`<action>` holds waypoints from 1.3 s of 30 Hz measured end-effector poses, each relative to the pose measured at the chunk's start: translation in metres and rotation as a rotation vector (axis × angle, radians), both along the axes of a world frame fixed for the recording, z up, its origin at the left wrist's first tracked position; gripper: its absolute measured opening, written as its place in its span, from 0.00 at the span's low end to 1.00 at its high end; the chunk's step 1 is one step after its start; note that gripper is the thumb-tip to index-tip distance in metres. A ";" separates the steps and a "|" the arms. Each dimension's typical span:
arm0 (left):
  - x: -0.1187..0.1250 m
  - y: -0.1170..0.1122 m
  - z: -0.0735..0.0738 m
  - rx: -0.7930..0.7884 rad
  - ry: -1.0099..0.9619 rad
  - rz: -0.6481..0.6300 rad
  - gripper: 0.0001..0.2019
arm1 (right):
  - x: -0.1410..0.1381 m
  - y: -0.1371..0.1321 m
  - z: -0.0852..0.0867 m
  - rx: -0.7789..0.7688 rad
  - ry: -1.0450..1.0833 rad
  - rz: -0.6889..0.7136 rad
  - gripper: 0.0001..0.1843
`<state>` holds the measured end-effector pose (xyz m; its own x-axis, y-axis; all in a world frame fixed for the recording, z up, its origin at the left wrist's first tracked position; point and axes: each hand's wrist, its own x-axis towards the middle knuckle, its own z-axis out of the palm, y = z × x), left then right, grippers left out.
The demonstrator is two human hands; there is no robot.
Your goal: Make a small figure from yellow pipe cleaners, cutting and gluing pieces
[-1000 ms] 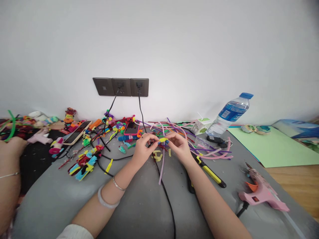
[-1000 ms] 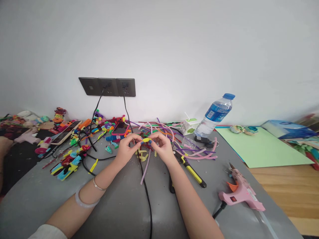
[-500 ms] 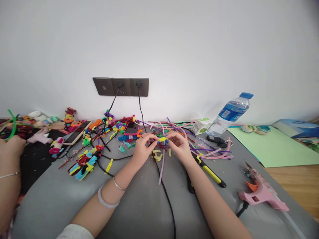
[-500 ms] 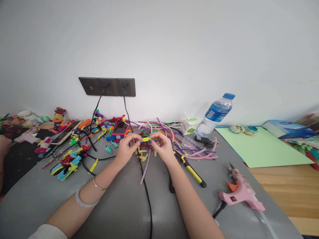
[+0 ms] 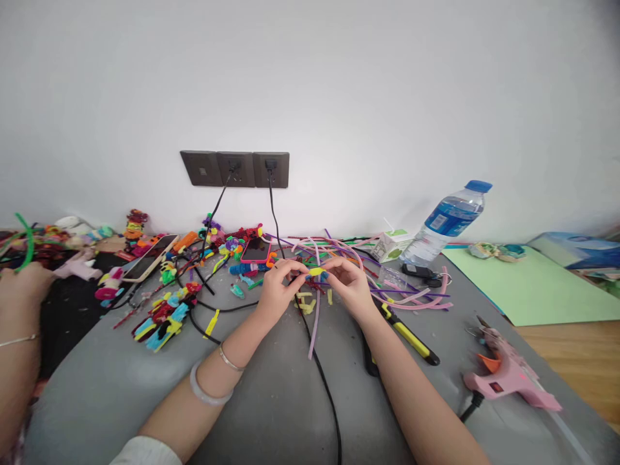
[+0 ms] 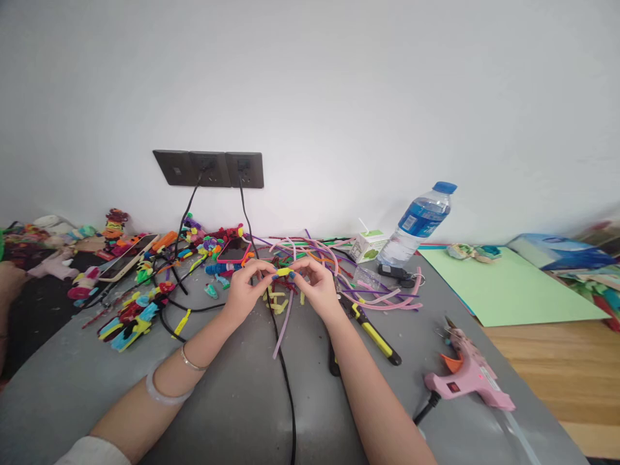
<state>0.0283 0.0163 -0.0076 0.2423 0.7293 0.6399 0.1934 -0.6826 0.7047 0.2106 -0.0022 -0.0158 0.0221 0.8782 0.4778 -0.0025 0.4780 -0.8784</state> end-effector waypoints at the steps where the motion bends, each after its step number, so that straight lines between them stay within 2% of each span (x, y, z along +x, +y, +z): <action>1: 0.000 0.000 0.000 0.010 0.001 0.003 0.03 | 0.000 0.000 0.000 0.002 0.009 0.004 0.08; 14: -0.001 0.001 -0.001 0.057 0.008 0.013 0.03 | -0.001 0.001 -0.001 0.007 0.051 0.014 0.07; 39: -0.001 -0.001 0.001 0.036 0.009 0.029 0.02 | -0.001 -0.001 0.001 -0.033 0.046 0.020 0.07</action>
<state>0.0274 0.0155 -0.0066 0.2269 0.7129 0.6636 0.2195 -0.7012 0.6783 0.2095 -0.0029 -0.0143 0.0253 0.8937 0.4479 -0.0526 0.4486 -0.8922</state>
